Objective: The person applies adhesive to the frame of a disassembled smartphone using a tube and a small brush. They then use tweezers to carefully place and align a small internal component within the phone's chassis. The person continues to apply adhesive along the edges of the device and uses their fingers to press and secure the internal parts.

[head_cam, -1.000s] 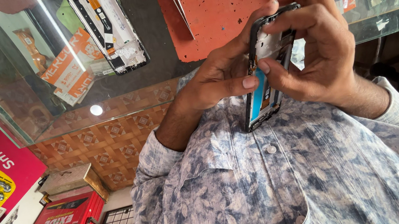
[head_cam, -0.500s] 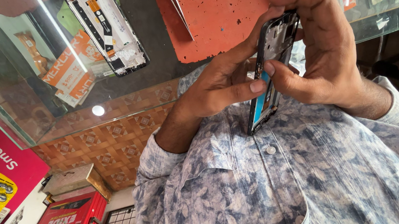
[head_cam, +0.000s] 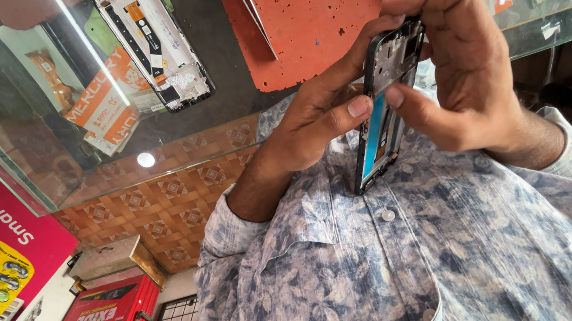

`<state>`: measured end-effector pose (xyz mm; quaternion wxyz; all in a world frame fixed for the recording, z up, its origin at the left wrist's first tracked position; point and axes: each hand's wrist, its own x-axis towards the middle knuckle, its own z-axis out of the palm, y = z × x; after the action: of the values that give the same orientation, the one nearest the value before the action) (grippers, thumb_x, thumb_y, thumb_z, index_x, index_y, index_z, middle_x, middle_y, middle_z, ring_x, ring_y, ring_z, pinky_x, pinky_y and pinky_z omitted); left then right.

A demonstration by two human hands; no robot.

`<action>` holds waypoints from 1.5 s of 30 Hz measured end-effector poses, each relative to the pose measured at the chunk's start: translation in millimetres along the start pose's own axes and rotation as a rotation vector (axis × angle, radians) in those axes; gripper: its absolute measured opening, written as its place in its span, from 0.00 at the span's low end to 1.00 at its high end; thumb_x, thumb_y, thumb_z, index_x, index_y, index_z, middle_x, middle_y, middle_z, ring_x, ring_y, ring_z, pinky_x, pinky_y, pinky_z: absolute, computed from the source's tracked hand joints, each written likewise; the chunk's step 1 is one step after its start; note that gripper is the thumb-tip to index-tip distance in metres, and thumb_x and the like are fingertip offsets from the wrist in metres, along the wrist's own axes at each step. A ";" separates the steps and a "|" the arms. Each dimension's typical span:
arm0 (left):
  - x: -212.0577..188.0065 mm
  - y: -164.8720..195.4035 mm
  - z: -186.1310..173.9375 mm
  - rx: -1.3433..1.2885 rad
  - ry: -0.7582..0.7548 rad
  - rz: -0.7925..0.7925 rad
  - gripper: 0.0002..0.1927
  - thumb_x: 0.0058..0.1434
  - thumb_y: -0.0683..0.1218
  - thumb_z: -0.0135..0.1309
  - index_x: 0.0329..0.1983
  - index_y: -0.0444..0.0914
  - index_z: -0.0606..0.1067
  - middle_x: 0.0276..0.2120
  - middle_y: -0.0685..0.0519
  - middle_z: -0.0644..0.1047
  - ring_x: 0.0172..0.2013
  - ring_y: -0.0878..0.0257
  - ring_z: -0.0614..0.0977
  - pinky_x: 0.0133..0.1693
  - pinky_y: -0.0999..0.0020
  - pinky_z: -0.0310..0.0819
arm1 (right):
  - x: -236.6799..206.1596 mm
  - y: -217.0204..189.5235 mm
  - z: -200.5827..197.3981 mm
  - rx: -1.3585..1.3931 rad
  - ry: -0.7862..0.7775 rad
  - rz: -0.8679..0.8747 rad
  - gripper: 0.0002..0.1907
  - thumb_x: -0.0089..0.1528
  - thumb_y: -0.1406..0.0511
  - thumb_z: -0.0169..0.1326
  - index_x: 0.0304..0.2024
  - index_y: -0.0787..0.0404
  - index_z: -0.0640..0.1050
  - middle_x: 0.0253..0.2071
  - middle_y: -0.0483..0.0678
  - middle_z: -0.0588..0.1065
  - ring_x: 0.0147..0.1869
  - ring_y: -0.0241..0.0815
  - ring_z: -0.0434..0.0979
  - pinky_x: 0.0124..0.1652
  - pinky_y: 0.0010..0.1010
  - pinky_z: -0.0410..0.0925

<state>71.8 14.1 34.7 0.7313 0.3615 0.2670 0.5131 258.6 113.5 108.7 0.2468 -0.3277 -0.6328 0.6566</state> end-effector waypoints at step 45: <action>1.9 12.2 11.9 0.044 -0.003 -0.176 0.39 0.78 0.57 0.38 0.83 0.31 0.45 0.53 0.41 0.71 0.48 0.60 0.72 0.57 0.62 0.67 | 11.3 -5.7 -1.1 -0.013 0.024 -0.014 0.28 0.59 0.71 0.57 0.59 0.65 0.62 0.50 0.48 0.65 0.53 0.31 0.68 0.51 0.21 0.68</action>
<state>74.7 15.4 51.5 0.7658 0.3535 0.3078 0.4404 251.4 123.0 113.0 0.2569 -0.3330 -0.6361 0.6469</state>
